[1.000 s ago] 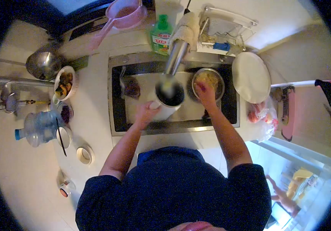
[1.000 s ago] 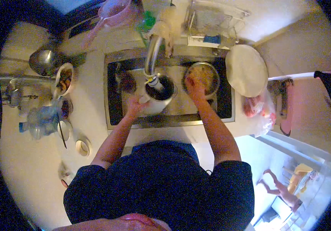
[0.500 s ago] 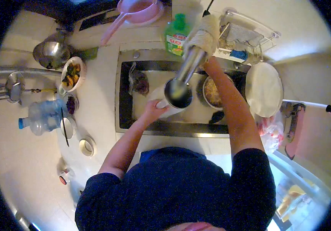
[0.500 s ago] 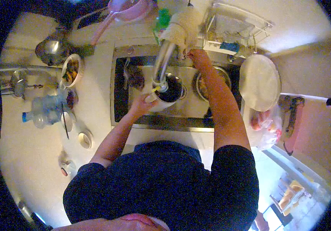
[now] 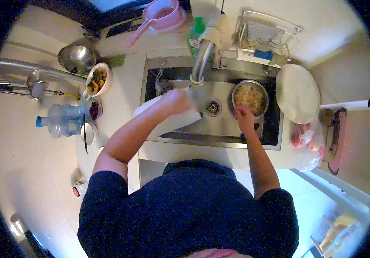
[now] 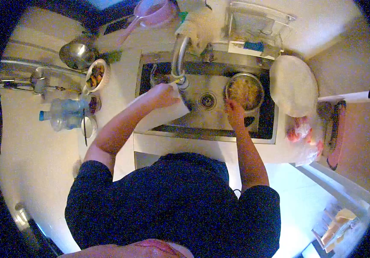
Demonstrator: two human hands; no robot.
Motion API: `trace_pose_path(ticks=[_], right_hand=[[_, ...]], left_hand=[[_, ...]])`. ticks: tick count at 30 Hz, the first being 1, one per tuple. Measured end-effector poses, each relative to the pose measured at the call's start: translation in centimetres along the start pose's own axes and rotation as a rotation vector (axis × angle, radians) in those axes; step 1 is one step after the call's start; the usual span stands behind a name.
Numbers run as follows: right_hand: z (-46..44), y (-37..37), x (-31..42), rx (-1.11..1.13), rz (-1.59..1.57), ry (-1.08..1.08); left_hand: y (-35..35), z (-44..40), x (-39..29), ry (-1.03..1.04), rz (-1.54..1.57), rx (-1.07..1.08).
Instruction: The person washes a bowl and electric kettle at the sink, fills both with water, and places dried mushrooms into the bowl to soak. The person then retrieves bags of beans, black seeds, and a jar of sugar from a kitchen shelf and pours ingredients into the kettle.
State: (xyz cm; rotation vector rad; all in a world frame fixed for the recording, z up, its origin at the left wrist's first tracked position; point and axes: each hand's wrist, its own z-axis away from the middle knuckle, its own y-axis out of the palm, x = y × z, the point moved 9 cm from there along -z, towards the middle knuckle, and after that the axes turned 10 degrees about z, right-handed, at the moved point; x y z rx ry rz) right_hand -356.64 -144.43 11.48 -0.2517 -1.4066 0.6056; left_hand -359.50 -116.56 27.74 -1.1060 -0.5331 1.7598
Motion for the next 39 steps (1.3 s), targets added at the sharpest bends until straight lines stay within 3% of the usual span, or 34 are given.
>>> trace_pose_path(ticks=[2, 5, 8, 11, 14, 17, 21, 24, 27, 30, 32, 33, 36, 38, 39], right_hand=[[1.7, 0.2, 0.1, 0.014, -0.188, 0.022], [2.4, -0.2, 1.2, 0.013, -0.191, -0.023], [2.8, 0.2, 1.2, 0.040, -0.279, -0.018], [2.7, 0.5, 1.8, 0.061, -0.134, -0.047], [2.0, 0.4, 3.4, 0.077, -0.066, -0.098], [-2.2, 0.1, 4.5, -0.024, 0.348, -0.141], [-7.4, -1.8, 16.1, -0.353, 0.582, -0.535], [-12.1, 1.4, 19.6, -0.294, 0.939, -0.685], [-15.8, 5.3, 16.6, 0.292, 1.162, -0.324], [-17.4, 8.7, 10.5, 0.229, 1.198, -0.339], [-16.8, 9.5, 9.3, 0.189, 1.272, -0.526], [-16.6, 9.8, 9.4, 0.170, 1.307, -0.625], [-16.9, 8.3, 10.4, -0.005, 1.055, -0.520], [-18.0, 7.6, 8.9, 0.066, 0.751, -0.335], [-18.6, 7.4, 7.3, 0.102, 0.598, -0.240]], left_hand=[[1.4, -1.6, -0.4, 0.090, -0.022, 0.034], [4.5, -2.6, 1.0, -0.224, -0.089, 0.459], [7.0, -5.0, 3.9, -0.245, -0.266, 0.571], [7.2, -5.2, 4.4, -0.156, -0.169, 0.571], [6.0, -3.9, 3.1, -0.230, -0.173, 0.592], [3.1, -2.8, 2.5, -0.268, -0.015, 0.412], [-1.6, -0.4, 1.7, -0.262, 0.209, 0.143], [-0.4, -0.5, 4.9, -0.228, 0.318, -0.007], [0.6, 1.6, 5.2, -0.122, 0.415, -0.254], [3.8, 1.4, 7.5, -0.075, 0.602, -0.414], [5.9, 0.6, 8.7, -0.023, 0.854, -0.472], [6.1, 0.5, 8.8, -0.036, 0.840, -0.481], [5.6, 1.8, 7.9, -0.117, 0.752, -0.453], [4.8, 2.8, 7.1, -0.215, 0.645, -0.375], [4.9, 3.0, 7.2, -0.168, 0.689, -0.426]])
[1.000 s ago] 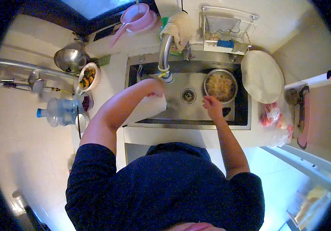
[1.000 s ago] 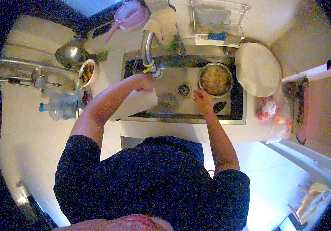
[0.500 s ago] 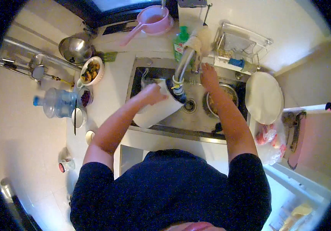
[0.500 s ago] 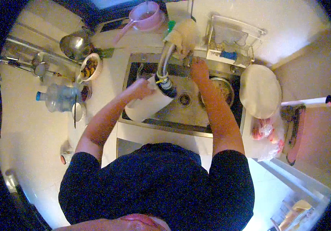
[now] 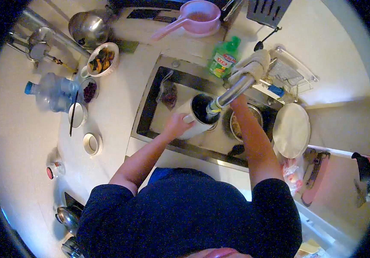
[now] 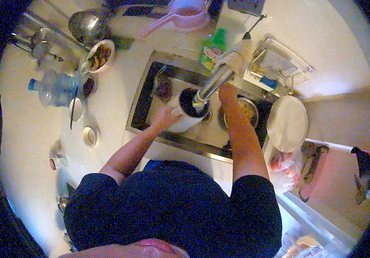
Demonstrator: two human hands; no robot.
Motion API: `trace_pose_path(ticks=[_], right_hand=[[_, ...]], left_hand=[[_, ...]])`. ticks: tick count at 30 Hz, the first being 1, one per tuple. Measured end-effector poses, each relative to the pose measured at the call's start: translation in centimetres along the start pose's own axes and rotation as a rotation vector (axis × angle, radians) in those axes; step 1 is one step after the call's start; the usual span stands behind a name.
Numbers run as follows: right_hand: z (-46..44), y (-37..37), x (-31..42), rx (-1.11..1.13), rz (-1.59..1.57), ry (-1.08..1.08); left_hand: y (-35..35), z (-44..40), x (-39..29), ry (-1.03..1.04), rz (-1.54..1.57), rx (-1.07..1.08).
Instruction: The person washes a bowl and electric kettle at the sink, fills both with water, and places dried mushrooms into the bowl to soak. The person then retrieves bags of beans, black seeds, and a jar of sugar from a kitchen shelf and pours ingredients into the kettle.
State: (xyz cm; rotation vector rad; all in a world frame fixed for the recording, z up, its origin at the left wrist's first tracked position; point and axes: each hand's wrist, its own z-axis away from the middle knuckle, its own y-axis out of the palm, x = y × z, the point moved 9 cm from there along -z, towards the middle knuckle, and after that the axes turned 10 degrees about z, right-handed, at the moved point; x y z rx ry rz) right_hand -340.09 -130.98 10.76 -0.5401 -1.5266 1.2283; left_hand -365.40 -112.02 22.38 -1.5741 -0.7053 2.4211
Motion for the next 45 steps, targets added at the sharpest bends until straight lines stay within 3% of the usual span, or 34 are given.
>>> trace_pose_path(ticks=[2, 9, 20, 23, 26, 31, 45], right_hand=[[0.0, 0.5, 0.8, -0.001, 0.247, -0.202], [-0.2, 1.1, 2.2, 0.043, 0.608, -0.365], [-1.2, 2.4, 0.5, 0.089, 0.688, -0.328], [-1.7, 2.9, -0.4, 0.073, 0.691, -0.329], [-1.9, 3.9, -1.6, 0.228, 0.743, -0.208], [-0.7, 1.3, 2.0, 0.366, 0.767, -0.096], [-0.7, 1.9, 0.3, 0.302, 0.752, -0.094]], left_hand=[[0.2, 0.3, 1.0, 0.088, 0.118, -0.061], [1.1, 0.6, 3.2, 0.037, 0.379, -0.054], [2.7, 0.2, 4.6, 0.043, 0.351, -0.078], [7.4, -1.6, 10.8, -0.007, 0.580, 0.052], [4.8, -0.4, 6.4, -0.028, 0.429, 0.080], [6.4, -1.0, 8.8, 0.014, 0.598, 0.025], [4.2, -0.3, 5.6, 0.073, 0.498, -0.023]])
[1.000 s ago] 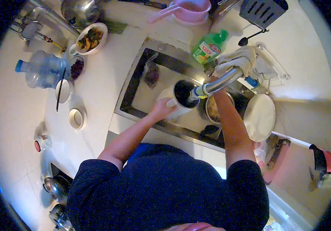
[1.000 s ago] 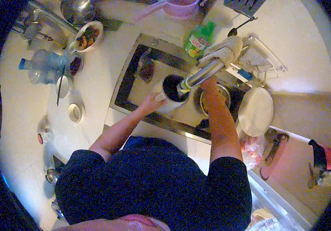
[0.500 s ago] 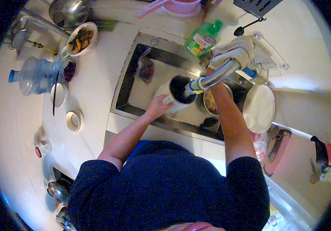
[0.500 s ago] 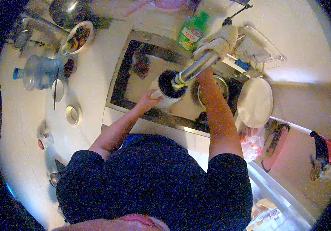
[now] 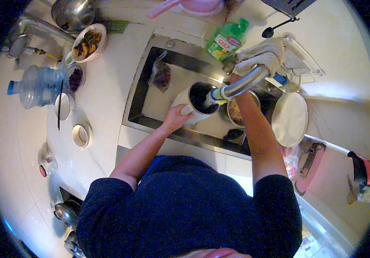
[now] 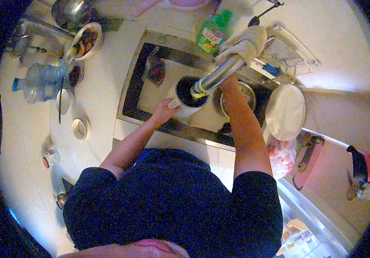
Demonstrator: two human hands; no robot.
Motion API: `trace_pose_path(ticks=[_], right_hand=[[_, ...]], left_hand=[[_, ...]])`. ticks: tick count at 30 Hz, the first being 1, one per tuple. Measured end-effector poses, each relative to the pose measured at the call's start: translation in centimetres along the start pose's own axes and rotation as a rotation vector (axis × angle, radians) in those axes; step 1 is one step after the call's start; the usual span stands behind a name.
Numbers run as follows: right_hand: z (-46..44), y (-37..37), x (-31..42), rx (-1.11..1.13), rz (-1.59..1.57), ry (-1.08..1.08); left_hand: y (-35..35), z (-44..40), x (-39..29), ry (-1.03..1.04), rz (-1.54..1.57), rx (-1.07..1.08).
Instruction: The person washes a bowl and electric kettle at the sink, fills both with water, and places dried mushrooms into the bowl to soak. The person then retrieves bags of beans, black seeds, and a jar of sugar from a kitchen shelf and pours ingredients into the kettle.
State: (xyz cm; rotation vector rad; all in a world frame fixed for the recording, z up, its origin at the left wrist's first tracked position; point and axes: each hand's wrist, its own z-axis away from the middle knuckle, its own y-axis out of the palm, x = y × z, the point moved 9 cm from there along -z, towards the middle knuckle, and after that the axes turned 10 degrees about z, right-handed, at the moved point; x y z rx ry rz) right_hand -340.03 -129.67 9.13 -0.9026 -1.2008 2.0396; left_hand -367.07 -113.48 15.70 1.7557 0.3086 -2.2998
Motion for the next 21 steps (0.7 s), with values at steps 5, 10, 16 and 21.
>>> trace_pose_path(ticks=[5, 10, 16, 21], right_hand=[[0.0, 0.0, -0.2, -0.014, -0.003, 0.004], [0.4, -0.2, -0.5, -0.026, -0.009, 0.012], [0.4, -0.5, -0.5, -0.036, -0.015, 0.009], [0.4, -0.5, -0.5, -0.040, -0.014, 0.006]], left_hand=[[0.1, -0.5, 2.8, -0.052, 0.057, 0.003], [-0.4, 0.0, 1.0, -0.053, -0.076, -0.038], [-0.3, -0.1, 0.9, -0.034, -0.084, -0.028], [-0.2, -0.1, 0.8, -0.108, -0.048, -0.027]])
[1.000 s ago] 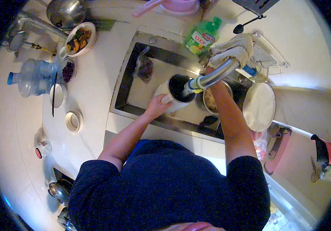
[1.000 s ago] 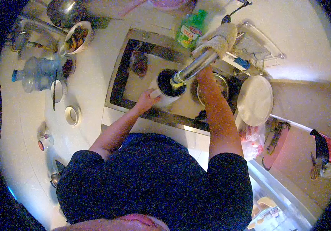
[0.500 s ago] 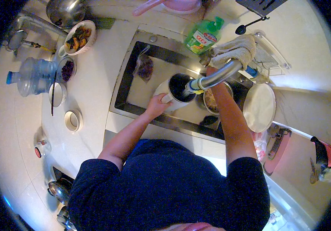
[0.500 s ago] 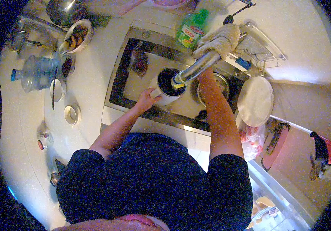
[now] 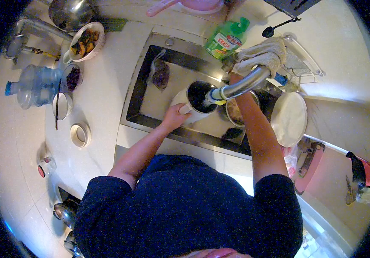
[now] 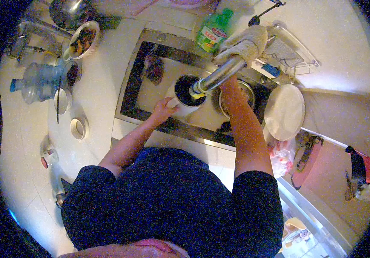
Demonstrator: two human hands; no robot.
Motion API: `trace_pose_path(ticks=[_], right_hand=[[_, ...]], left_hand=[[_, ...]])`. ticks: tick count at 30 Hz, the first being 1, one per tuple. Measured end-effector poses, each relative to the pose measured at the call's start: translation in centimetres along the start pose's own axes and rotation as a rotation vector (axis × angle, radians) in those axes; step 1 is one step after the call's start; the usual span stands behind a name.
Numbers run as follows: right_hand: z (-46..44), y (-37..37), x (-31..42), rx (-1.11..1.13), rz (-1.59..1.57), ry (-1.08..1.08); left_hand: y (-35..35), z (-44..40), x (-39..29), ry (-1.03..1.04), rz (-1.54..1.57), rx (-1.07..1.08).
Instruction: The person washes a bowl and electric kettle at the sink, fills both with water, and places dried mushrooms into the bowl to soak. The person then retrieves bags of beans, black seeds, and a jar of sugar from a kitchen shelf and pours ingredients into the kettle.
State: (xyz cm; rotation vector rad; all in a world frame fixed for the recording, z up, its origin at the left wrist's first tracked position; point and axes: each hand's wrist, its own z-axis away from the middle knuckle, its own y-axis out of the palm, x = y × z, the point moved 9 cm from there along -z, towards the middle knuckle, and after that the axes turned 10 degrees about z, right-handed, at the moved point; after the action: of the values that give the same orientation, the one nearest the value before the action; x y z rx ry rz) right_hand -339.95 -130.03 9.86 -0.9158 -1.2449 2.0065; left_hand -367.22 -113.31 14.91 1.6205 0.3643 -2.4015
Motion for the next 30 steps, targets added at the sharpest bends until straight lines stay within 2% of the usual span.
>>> trace_pose_path(ticks=[2, 4, 8, 11, 14, 17, 19, 23, 26, 28, 30], right_hand=[[-0.1, 0.1, 0.1, -0.001, 0.000, -0.002], [-0.1, 0.2, 0.1, -0.006, -0.003, -0.004], [-0.1, 0.0, 0.1, -0.016, -0.005, -0.009], [0.0, 0.1, 0.0, -0.019, -0.007, -0.013], [0.1, 0.2, 0.0, -0.027, -0.013, -0.019], [0.2, 0.1, -0.1, -0.028, -0.016, -0.028], [0.2, 0.0, -0.1, -0.026, -0.018, -0.032], [0.3, 0.0, -0.2, -0.029, -0.025, -0.048], [0.4, 0.1, -0.3, -0.037, -0.028, -0.062], [0.3, 0.1, -0.3, -0.042, -0.032, -0.077], [0.2, -0.1, -0.4, -0.049, -0.038, -0.093]], left_hand=[[0.2, -0.3, 2.1, -0.074, 0.036, -0.010], [0.8, -1.1, 4.4, -0.025, 0.176, 0.026], [1.0, -1.0, 4.7, -0.046, 0.305, 0.022], [0.0, -0.1, 0.6, 0.023, 0.053, -0.003], [-0.2, -0.2, -0.2, 0.043, -0.078, -0.013], [-0.3, -0.2, -0.3, 0.078, -0.104, -0.028], [0.1, -0.9, 2.0, 0.096, -0.045, -0.012], [0.0, -0.8, 1.3, 0.089, -0.119, -0.031], [-0.2, -0.4, -1.1, 0.002, -0.175, 0.009], [0.4, -1.1, 1.1, 0.038, -0.123, 0.057], [0.2, -1.0, 0.1, 0.065, -0.094, 0.055]])
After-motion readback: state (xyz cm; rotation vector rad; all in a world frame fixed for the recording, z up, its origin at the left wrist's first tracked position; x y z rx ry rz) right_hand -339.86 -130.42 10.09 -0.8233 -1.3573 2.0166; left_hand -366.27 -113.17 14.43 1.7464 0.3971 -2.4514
